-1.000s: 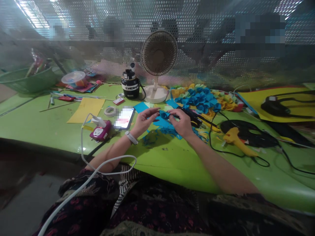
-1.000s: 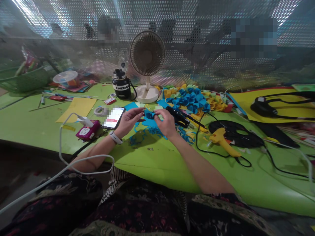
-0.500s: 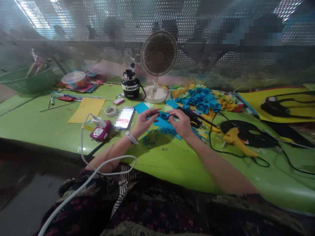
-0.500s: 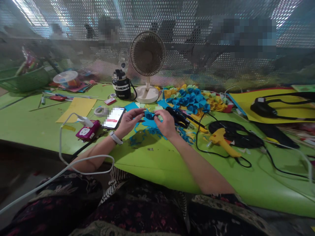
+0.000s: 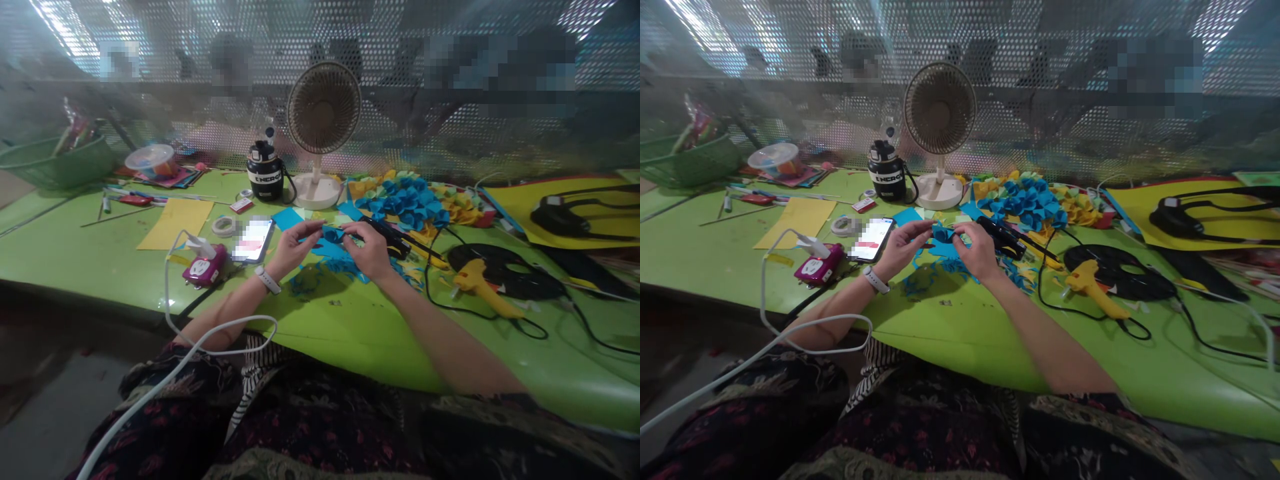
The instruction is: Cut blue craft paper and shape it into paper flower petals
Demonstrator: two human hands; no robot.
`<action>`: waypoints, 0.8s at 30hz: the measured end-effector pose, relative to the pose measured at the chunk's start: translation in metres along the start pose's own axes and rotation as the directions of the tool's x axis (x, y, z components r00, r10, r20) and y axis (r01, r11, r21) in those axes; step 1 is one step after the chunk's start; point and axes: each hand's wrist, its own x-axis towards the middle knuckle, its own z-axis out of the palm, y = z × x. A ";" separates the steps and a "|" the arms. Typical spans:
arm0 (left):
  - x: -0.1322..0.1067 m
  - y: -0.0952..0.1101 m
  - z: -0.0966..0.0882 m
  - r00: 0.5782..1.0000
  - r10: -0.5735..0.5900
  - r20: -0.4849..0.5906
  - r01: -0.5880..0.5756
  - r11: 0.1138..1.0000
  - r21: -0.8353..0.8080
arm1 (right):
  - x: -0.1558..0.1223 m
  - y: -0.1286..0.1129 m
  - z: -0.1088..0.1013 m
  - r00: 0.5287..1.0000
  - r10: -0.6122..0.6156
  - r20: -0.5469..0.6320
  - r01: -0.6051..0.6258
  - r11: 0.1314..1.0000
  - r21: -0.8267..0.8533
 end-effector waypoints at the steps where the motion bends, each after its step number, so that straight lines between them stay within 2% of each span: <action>1: 0.000 0.001 0.000 1.000 -0.001 0.000 0.001 1.000 -0.005 | 0.000 0.000 0.000 1.000 0.000 -0.002 0.000 1.000 0.001; 13: 0.000 -0.002 -0.001 1.000 0.010 0.000 -0.010 0.999 0.031 | 0.000 0.001 0.000 1.000 -0.017 -0.013 0.017 1.000 -0.012; 21: 0.001 -0.006 -0.003 0.998 0.067 0.010 -0.067 0.986 0.152 | -0.001 -0.001 0.001 0.994 -0.105 -0.012 0.104 0.991 -0.078; 24: 0.001 -0.007 -0.005 0.992 0.119 0.038 -0.125 0.959 0.253 | -0.001 -0.002 0.002 0.990 -0.141 -0.005 0.140 0.984 -0.110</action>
